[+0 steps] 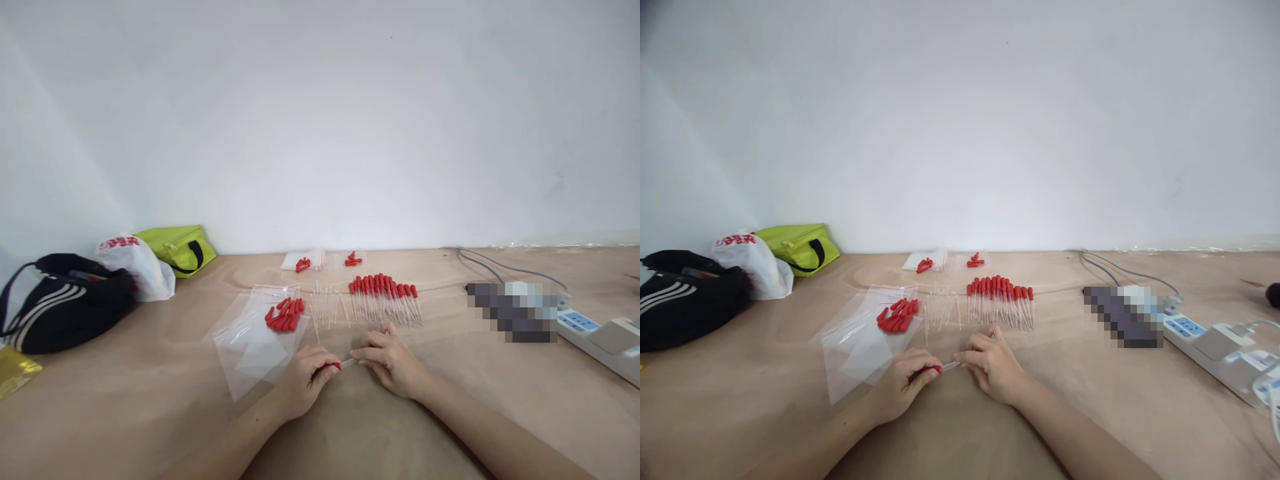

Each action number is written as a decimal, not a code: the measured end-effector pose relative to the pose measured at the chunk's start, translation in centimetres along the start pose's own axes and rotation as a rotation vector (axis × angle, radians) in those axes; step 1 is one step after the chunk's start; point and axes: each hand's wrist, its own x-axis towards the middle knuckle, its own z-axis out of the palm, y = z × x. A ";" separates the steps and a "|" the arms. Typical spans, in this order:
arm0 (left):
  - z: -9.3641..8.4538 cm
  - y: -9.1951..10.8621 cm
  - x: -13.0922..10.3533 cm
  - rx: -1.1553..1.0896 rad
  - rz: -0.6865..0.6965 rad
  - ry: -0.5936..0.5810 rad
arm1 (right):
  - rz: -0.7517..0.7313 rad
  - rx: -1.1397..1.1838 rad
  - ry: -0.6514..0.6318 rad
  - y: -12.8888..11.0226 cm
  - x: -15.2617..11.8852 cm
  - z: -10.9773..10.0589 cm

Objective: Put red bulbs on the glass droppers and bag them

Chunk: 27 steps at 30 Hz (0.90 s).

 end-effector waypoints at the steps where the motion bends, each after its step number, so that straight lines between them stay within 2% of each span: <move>1: 0.0 0.0 0.0 0.015 0.009 -0.001 | -0.009 -0.020 0.006 0.0 0.1 0.0; 11: 0.5 -0.6 -0.2 0.140 0.152 0.077 | -0.020 -0.093 0.031 -0.9 -0.1 0.3; 22: 0.5 -0.2 -0.5 0.219 0.240 0.012 | 0.080 -0.009 -0.042 -2.3 0.1 1.3; 27: 0.2 -0.8 0.0 0.204 0.238 0.038 | 0.094 -0.114 -0.090 -2.7 0.7 0.4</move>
